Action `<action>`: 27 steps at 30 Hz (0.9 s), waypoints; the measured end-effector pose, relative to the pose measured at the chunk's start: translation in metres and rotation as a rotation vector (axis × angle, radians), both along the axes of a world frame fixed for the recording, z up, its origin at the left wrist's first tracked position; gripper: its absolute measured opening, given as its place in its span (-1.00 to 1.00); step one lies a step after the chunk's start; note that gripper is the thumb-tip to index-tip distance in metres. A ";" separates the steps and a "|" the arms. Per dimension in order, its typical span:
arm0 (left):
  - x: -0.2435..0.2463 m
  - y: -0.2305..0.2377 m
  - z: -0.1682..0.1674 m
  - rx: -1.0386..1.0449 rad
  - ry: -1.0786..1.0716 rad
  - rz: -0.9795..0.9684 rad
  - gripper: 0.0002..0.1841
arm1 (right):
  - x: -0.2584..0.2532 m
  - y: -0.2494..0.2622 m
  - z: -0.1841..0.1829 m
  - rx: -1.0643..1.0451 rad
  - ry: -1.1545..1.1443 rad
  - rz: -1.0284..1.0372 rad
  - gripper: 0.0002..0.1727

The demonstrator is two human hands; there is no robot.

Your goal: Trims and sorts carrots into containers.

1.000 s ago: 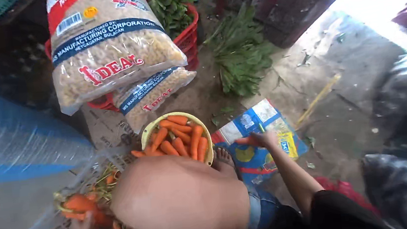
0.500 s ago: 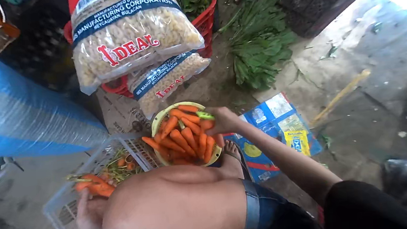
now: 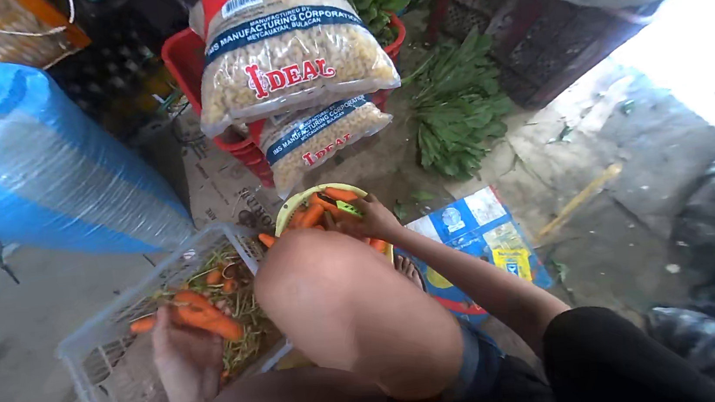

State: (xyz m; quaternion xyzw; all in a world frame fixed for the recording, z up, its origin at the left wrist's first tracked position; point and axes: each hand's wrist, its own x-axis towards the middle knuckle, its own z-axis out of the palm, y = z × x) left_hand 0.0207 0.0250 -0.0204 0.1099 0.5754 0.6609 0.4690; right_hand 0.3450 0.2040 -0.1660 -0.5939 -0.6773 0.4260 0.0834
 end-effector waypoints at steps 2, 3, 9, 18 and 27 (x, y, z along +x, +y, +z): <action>0.004 0.003 -0.001 -0.052 0.025 -0.014 -0.42 | 0.004 0.001 0.022 -0.015 -0.038 0.030 -0.14; 0.006 0.004 -0.002 -0.078 0.052 -0.018 -0.47 | 0.009 0.002 0.032 -0.009 -0.046 0.069 -0.22; 0.011 0.002 -0.006 -0.051 0.155 -0.100 -0.62 | 0.036 0.017 0.124 0.152 -0.021 0.339 -0.54; 0.018 -0.009 0.008 -0.061 0.172 -0.028 -0.60 | -0.011 0.063 0.269 0.306 -0.270 0.765 -0.60; 0.027 0.006 0.012 -0.190 0.298 0.045 -0.66 | -0.094 -0.020 0.310 0.328 -0.208 0.991 -0.61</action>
